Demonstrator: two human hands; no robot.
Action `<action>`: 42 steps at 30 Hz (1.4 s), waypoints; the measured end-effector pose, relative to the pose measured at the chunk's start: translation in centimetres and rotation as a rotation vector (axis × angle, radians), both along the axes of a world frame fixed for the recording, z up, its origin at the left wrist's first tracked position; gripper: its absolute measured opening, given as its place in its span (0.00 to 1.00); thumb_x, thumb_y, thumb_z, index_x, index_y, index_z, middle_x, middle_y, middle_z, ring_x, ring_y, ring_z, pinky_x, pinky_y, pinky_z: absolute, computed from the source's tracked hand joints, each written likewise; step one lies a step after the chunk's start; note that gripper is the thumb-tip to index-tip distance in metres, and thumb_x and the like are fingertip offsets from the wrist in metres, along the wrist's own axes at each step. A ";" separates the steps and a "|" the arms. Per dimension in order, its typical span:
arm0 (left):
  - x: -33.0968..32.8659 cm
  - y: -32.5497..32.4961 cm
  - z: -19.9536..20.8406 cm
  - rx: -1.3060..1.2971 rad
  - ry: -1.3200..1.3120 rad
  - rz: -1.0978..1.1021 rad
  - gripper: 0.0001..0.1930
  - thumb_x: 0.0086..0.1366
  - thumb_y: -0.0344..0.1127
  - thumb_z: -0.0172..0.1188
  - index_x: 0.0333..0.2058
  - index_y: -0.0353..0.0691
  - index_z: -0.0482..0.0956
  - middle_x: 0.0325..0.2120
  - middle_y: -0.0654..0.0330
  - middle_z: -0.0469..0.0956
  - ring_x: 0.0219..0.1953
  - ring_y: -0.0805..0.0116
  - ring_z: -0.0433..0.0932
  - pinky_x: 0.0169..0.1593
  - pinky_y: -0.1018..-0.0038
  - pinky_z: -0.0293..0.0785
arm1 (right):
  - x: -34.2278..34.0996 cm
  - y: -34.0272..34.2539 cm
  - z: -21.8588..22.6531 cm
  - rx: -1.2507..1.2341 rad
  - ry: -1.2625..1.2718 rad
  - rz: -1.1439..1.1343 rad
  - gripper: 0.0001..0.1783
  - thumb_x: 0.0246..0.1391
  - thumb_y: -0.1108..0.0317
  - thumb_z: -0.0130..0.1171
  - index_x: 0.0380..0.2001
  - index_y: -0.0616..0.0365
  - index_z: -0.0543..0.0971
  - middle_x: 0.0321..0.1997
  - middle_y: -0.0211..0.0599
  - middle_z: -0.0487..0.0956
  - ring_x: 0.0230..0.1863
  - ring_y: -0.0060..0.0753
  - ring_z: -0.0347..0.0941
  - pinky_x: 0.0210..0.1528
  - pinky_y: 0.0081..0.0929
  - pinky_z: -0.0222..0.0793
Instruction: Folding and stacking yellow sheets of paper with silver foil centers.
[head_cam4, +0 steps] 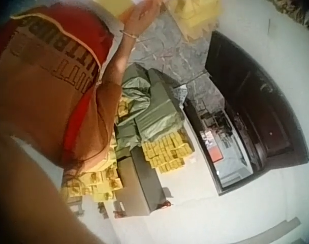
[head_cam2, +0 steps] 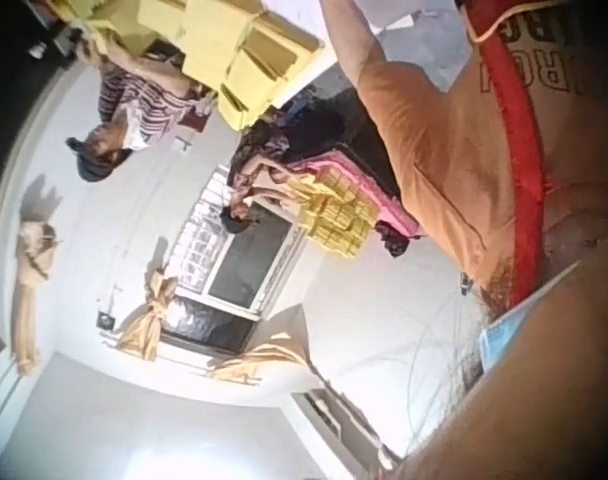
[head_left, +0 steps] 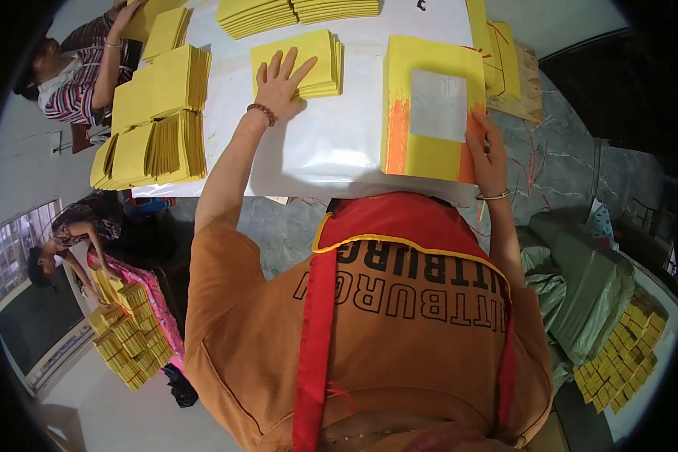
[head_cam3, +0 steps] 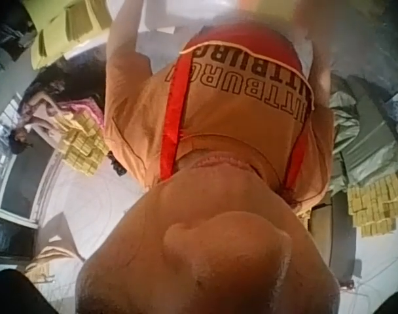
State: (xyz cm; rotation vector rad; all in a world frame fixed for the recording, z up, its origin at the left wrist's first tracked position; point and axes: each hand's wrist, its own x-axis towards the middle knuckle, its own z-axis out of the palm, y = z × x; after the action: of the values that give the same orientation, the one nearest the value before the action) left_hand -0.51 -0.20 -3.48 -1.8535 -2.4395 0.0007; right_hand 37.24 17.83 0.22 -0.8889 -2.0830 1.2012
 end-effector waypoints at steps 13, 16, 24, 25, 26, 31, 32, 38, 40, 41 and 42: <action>1.4 1.5 6.9 0.009 -0.093 -0.068 0.40 0.48 0.36 0.61 0.61 0.62 0.55 0.62 0.53 0.52 0.63 0.53 0.52 0.61 0.52 0.49 | 0.4 -0.1 0.9 0.132 -0.039 0.003 0.20 0.49 0.66 0.58 0.47 0.55 0.74 0.56 0.44 0.66 0.57 0.44 0.61 0.57 0.33 0.58; 4.8 2.8 8.8 0.182 -0.238 -0.220 0.35 0.49 0.34 0.59 0.58 0.54 0.61 0.59 0.52 0.58 0.60 0.52 0.57 0.60 0.56 0.52 | 0.8 -0.1 0.5 0.332 -0.034 0.011 0.19 0.46 0.65 0.60 0.45 0.54 0.75 0.57 0.43 0.66 0.56 0.45 0.61 0.56 0.35 0.58; 19.2 3.9 9.7 0.240 -0.318 -0.601 0.27 0.53 0.44 0.60 0.52 0.45 0.68 0.52 0.54 0.65 0.48 0.59 0.65 0.49 0.63 0.59 | 0.2 -0.5 1.4 0.619 -0.103 -0.018 0.20 0.41 0.60 0.64 0.41 0.47 0.77 0.57 0.38 0.66 0.56 0.45 0.61 0.55 0.39 0.57; 19.9 4.0 9.5 0.181 -0.270 -0.601 0.29 0.52 0.47 0.60 0.52 0.47 0.68 0.52 0.55 0.65 0.48 0.59 0.65 0.49 0.63 0.59 | 0.2 -0.6 1.1 0.575 -0.091 -0.027 0.20 0.41 0.60 0.63 0.41 0.46 0.77 0.57 0.38 0.66 0.56 0.45 0.61 0.56 0.39 0.56; 20.4 4.0 9.2 0.123 -0.220 -0.600 0.30 0.51 0.50 0.60 0.53 0.48 0.68 0.53 0.57 0.65 0.47 0.59 0.65 0.50 0.63 0.58 | 0.3 -0.5 0.8 0.531 -0.077 -0.036 0.19 0.42 0.60 0.63 0.42 0.45 0.77 0.57 0.38 0.67 0.57 0.45 0.61 0.56 0.40 0.56; 20.2 4.3 9.3 0.128 -0.227 -0.607 0.31 0.51 0.52 0.60 0.52 0.46 0.69 0.53 0.59 0.65 0.47 0.60 0.64 0.49 0.63 0.58 | 0.4 0.5 0.0 0.466 -0.051 0.090 0.16 0.44 0.61 0.61 0.40 0.47 0.79 0.58 0.40 0.66 0.59 0.42 0.60 0.58 0.36 0.56; 20.0 4.4 9.5 0.142 -0.264 -0.625 0.28 0.51 0.51 0.60 0.50 0.45 0.70 0.51 0.59 0.67 0.46 0.61 0.65 0.48 0.65 0.60 | 0.4 0.6 -0.1 0.455 -0.043 0.105 0.14 0.47 0.62 0.59 0.40 0.49 0.79 0.58 0.41 0.66 0.60 0.39 0.61 0.58 0.34 0.56; 19.4 4.7 9.8 0.218 -0.434 -0.657 0.15 0.56 0.41 0.58 0.40 0.41 0.76 0.34 0.60 0.75 0.34 0.64 0.71 0.36 0.71 0.68 | 0.5 0.9 -0.3 -0.290 0.265 0.148 0.22 0.61 0.59 0.42 0.48 0.65 0.73 0.58 0.38 0.68 0.56 0.27 0.64 0.60 0.26 0.53; 19.2 5.1 9.8 0.240 -0.499 -0.642 0.12 0.57 0.38 0.57 0.38 0.40 0.77 0.29 0.59 0.76 0.29 0.63 0.72 0.32 0.72 0.69 | 0.6 0.7 0.5 -0.359 0.283 0.155 0.24 0.62 0.57 0.39 0.51 0.66 0.69 0.57 0.38 0.68 0.55 0.27 0.65 0.60 0.26 0.52; 19.0 5.2 9.8 0.264 -0.605 -0.593 0.10 0.58 0.36 0.56 0.36 0.39 0.77 0.26 0.57 0.75 0.27 0.62 0.72 0.31 0.71 0.69 | 0.6 0.6 0.7 -0.428 0.302 0.164 0.27 0.63 0.55 0.36 0.55 0.67 0.64 0.57 0.39 0.68 0.53 0.27 0.66 0.61 0.25 0.52; 18.9 5.4 9.9 0.289 -0.711 -0.542 0.08 0.59 0.35 0.56 0.35 0.37 0.77 0.24 0.56 0.75 0.25 0.60 0.73 0.30 0.70 0.70 | 0.7 0.7 0.7 -0.427 0.302 0.162 0.27 0.63 0.55 0.36 0.55 0.67 0.64 0.57 0.39 0.68 0.53 0.27 0.66 0.61 0.25 0.52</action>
State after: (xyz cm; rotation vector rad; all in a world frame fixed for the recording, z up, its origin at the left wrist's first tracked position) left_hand 18.41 5.17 6.39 -2.5889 -1.9727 -1.1439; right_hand 37.91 18.49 0.90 -0.6703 -1.7102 1.7895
